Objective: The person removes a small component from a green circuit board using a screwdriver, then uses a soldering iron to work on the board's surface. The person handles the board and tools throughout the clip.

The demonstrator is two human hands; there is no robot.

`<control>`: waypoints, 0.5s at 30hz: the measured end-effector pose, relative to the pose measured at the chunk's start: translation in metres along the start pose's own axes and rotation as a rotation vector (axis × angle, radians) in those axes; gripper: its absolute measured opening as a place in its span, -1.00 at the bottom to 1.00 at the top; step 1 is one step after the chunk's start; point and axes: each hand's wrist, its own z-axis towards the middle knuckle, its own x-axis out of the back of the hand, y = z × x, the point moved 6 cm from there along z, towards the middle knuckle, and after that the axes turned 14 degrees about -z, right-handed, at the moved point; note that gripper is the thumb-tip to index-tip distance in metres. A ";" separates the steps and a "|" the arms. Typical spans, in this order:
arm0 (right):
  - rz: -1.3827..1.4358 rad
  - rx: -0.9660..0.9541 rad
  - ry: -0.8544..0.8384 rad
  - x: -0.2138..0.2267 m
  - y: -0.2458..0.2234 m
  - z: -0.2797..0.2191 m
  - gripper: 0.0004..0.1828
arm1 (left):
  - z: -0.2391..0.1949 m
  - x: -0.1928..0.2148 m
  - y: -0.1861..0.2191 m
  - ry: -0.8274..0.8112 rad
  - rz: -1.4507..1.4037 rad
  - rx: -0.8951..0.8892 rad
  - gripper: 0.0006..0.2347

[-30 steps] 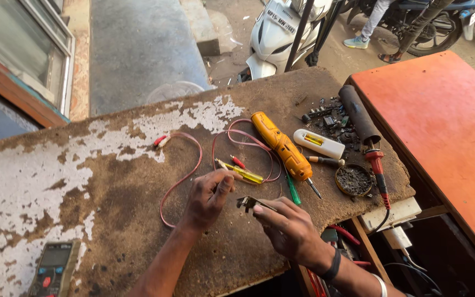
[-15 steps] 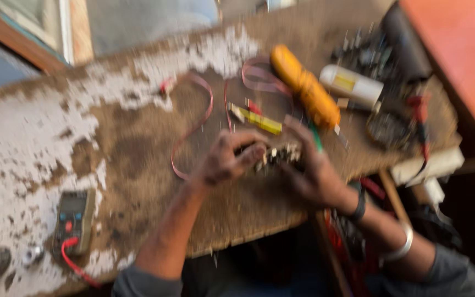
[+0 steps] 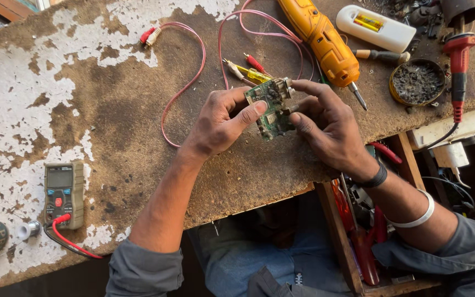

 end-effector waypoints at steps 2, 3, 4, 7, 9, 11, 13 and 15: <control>0.013 -0.031 0.011 0.001 0.002 0.001 -0.47 | 0.001 0.001 0.000 0.005 0.007 0.020 -0.59; 0.031 -0.030 0.012 0.002 0.003 0.001 -0.50 | 0.002 0.000 0.001 -0.004 0.015 -0.002 -0.58; 0.049 -0.029 0.014 0.002 0.003 0.001 -0.52 | 0.004 0.001 0.001 -0.013 0.022 -0.024 -0.56; -0.001 -0.079 0.025 0.002 0.011 -0.001 -0.58 | 0.000 0.001 -0.001 -0.024 -0.020 -0.028 -0.53; -0.019 -0.015 0.029 0.003 0.010 0.000 -0.65 | 0.001 0.000 0.000 -0.046 -0.097 -0.034 -0.54; 0.001 0.016 0.039 0.004 0.009 0.000 -0.67 | 0.001 -0.002 0.002 -0.081 -0.209 -0.047 -0.56; 0.055 0.015 0.056 0.005 0.010 0.001 -0.64 | 0.002 -0.001 0.005 -0.071 -0.104 -0.080 -0.59; 0.027 0.101 0.050 0.006 0.002 0.002 -0.49 | 0.004 0.001 0.005 -0.047 -0.044 -0.071 -0.63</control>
